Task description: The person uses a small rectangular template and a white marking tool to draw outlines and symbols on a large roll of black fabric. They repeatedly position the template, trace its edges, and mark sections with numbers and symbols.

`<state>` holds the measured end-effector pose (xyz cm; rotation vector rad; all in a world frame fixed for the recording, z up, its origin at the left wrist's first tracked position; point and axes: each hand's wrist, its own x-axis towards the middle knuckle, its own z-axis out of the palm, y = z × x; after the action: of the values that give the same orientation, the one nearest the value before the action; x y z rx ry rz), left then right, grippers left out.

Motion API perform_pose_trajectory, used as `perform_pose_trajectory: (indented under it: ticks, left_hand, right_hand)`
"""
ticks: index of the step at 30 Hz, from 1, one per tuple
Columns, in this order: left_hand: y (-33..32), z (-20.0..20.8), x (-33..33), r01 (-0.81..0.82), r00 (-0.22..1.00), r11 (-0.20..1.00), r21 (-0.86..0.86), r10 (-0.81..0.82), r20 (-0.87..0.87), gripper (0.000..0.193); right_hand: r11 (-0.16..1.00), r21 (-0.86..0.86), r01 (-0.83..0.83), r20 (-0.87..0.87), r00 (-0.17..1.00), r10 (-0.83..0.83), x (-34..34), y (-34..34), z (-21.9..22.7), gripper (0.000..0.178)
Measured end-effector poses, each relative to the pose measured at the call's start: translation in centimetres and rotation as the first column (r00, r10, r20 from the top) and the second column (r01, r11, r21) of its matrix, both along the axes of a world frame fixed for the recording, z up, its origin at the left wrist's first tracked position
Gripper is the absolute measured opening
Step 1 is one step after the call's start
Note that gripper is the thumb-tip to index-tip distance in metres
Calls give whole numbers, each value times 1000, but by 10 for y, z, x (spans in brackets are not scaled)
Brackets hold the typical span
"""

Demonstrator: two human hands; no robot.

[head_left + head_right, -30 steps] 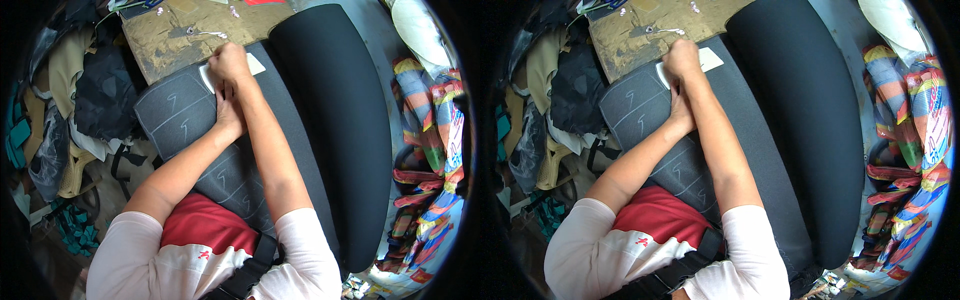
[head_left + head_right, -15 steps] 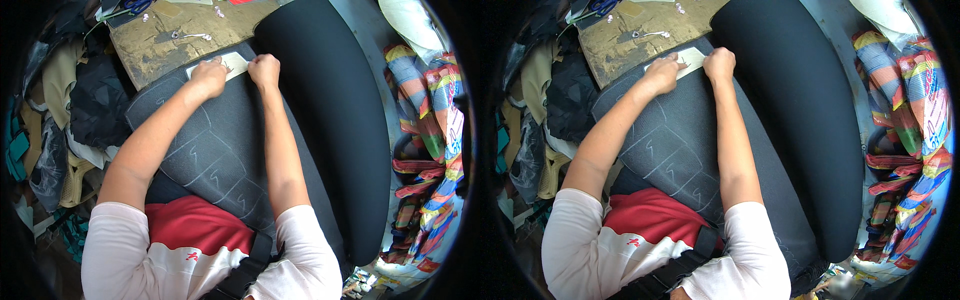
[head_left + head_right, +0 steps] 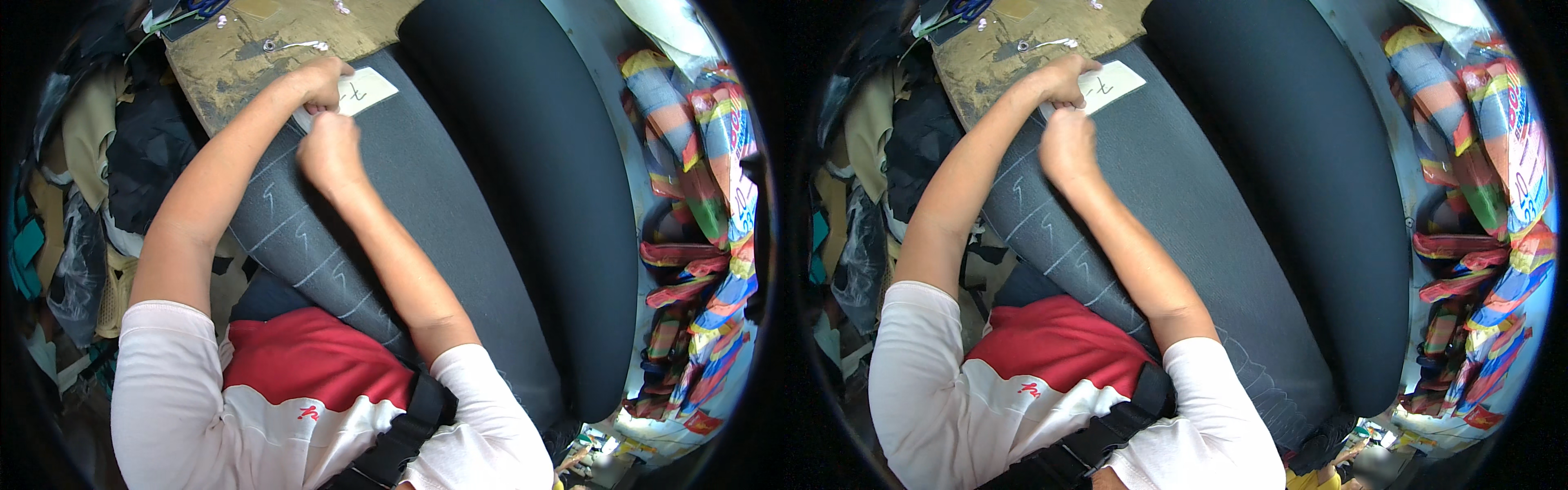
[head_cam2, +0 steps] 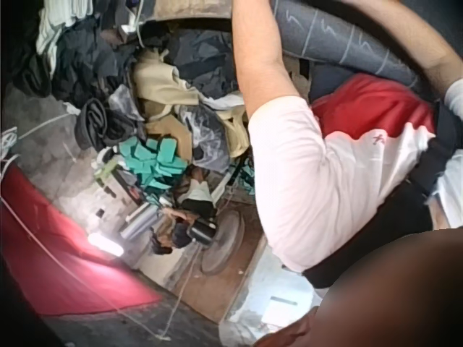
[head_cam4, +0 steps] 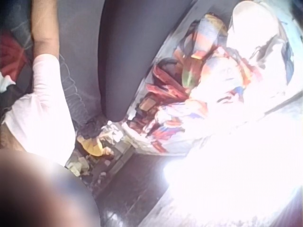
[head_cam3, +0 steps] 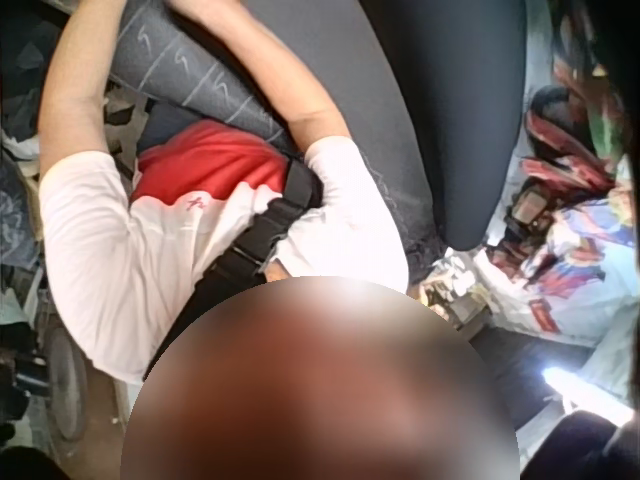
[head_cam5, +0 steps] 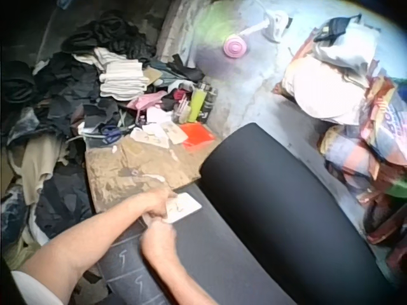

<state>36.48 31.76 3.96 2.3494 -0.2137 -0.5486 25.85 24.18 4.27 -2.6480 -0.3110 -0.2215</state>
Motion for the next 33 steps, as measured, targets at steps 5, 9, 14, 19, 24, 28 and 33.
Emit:
perform_pose_trajectory:
  ticks: [5, 9, 14, 19, 24, 28, 33]
  left_hand:
    - [9, 15, -6, 43, 919, 978, 203, -118, 377, 35]
    - [16, 28, -21, 58, 950, 809, -585, 136, 281, 20]
    - [-11, 6, -38, 519, 737, 789, -329, -218, 640, 22]
    - [3, -15, -43, 346, 757, 921, 178, -386, 527, 23]
    - [8, -8, -46, 379, 777, 836, 397, -521, 354, 71]
    - [4, 1, -36, 460, 775, 800, 385, -573, 266, 74]
    - [2, -5, -27, 512, 799, 806, 297, -574, 179, 78]
  right_hand:
    - [875, 485, -11, 82, 996, -33, -25, -34, 14, 13]
    - [340, 903, 261, -158, 940, -302, -24, -114, 21, 17]
    - [725, 678, 119, 247, 893, -377, -29, -141, -8, 27]
    - [962, 269, -39, 235, 972, -26, -41, -114, -35, 52]
    - [968, 232, 93, 152, 980, -130, -53, -84, -37, 49]
    - [926, 370, 78, 221, 961, -169, -60, -84, -30, 24]
    - [873, 426, 235, 237, 903, -359, -18, -120, -25, 14]
